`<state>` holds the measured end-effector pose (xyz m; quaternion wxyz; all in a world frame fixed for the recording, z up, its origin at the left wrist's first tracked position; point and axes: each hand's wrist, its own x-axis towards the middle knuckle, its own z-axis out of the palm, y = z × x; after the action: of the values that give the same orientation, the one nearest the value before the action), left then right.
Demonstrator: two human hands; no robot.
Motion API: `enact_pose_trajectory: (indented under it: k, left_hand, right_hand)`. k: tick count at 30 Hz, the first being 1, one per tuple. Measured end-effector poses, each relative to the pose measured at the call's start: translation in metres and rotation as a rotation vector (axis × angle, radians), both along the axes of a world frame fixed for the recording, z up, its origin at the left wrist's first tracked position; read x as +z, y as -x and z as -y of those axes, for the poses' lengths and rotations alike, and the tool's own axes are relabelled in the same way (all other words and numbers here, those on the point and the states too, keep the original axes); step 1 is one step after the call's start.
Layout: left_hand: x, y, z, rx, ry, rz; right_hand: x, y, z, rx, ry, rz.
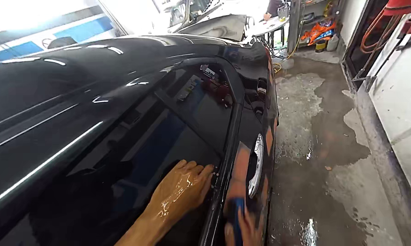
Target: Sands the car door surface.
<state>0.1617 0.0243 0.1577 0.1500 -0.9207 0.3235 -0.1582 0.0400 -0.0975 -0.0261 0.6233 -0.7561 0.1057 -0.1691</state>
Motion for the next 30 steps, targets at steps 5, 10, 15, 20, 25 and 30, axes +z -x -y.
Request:
enact_pose_trajectory:
  k: [5, 10, 15, 20, 25, 30]
  left_hand:
    - [0.0, -0.001, 0.001, 0.012, -0.012, 0.03]
    - [-0.002, -0.001, 0.0, 0.023, -0.009, 0.045]
    - [-0.003, 0.0, 0.001, 0.025, -0.011, 0.038]
    - [-0.003, 0.001, 0.001, 0.035, -0.015, 0.049]
    - [-0.005, 0.004, 0.002, 0.033, -0.02, 0.043]
    - [-0.004, 0.002, 0.002, 0.034, -0.012, 0.049]
  right_hand:
    - [0.007, -0.071, 0.0, -0.148, -0.13, -0.003]
    - [-0.009, -0.014, 0.007, -0.034, -0.053, -0.017]
    - [0.005, -0.06, 0.006, -0.117, -0.155, -0.07]
    - [-0.011, -0.025, 0.014, -0.035, -0.078, -0.055]
    - [-0.006, -0.052, 0.014, -0.104, -0.087, -0.06]
    - [-0.019, -0.012, 0.015, -0.012, -0.084, -0.047]
